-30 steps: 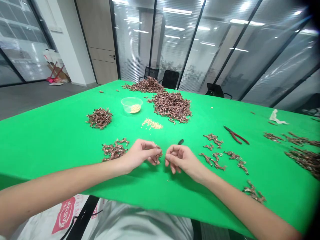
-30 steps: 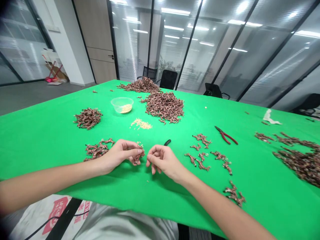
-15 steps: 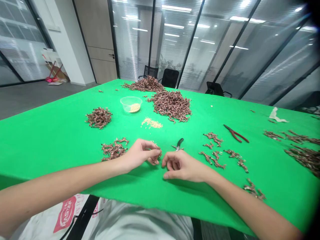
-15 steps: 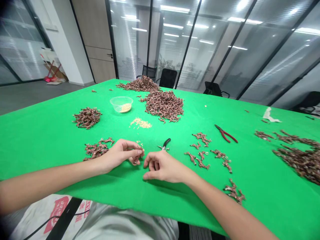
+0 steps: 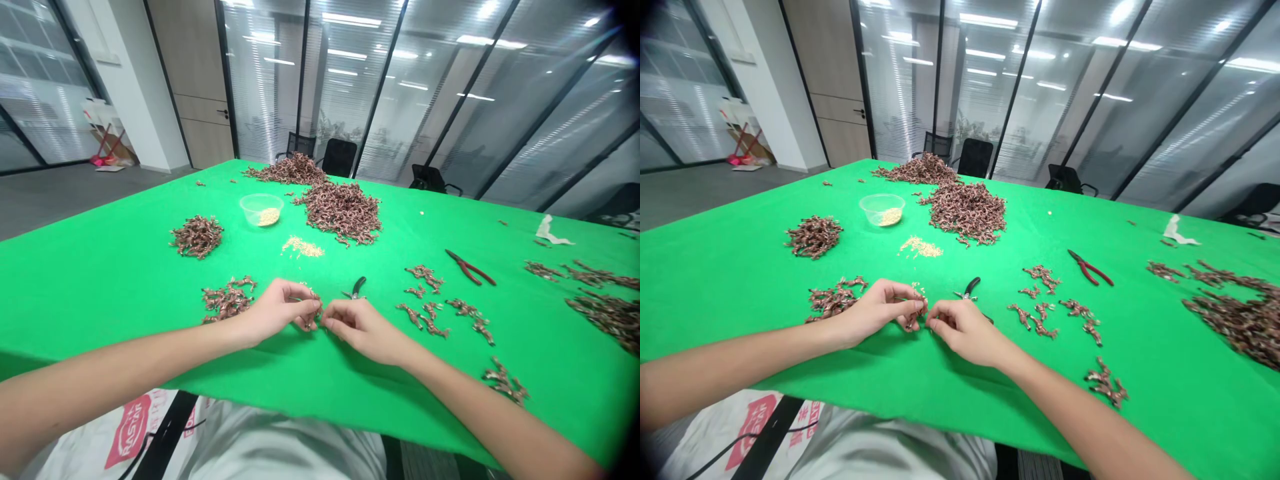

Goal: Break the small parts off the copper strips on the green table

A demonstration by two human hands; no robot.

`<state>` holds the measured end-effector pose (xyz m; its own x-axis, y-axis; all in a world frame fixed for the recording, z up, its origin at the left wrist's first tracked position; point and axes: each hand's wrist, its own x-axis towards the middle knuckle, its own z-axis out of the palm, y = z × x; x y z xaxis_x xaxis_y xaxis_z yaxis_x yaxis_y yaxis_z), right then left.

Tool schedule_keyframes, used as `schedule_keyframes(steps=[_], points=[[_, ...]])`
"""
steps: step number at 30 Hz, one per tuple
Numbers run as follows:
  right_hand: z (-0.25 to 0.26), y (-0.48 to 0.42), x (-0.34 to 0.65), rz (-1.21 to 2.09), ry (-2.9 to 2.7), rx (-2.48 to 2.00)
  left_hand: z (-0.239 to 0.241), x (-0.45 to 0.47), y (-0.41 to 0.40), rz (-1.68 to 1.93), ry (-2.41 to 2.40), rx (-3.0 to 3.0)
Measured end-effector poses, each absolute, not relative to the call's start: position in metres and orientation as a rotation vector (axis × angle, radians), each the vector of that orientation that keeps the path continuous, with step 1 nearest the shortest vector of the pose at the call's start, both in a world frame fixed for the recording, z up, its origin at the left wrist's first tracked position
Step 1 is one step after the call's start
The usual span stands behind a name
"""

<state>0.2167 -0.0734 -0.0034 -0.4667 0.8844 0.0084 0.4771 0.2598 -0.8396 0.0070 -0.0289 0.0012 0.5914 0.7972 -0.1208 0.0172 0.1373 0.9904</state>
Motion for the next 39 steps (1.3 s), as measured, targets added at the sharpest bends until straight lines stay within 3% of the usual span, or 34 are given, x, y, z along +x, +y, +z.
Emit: schedule_keyframes(steps=[4,10,13,25,35,39], points=[[-0.005,-0.068,0.221,1.205,-1.935,-1.254,-0.001,0.007,-0.028,0.677,0.781,1.322],[0.002,-0.069,0.229,0.735,-2.381,-1.143,-0.001,0.006,-0.029,0.679,0.789,1.333],[0.005,-0.068,0.233,0.656,-2.48,-1.094,-0.001,0.006,-0.028,0.67,0.783,1.352],[0.005,-0.065,0.234,0.703,-2.552,-1.083,-0.002,0.007,-0.029,0.655,0.77,1.366],[0.005,-0.071,0.226,0.533,-2.607,-1.247,-0.005,0.007,-0.028,0.66,0.764,1.381],[0.0,-0.07,0.226,0.822,-2.334,-1.173,-0.007,0.006,-0.028,0.666,0.741,1.402]])
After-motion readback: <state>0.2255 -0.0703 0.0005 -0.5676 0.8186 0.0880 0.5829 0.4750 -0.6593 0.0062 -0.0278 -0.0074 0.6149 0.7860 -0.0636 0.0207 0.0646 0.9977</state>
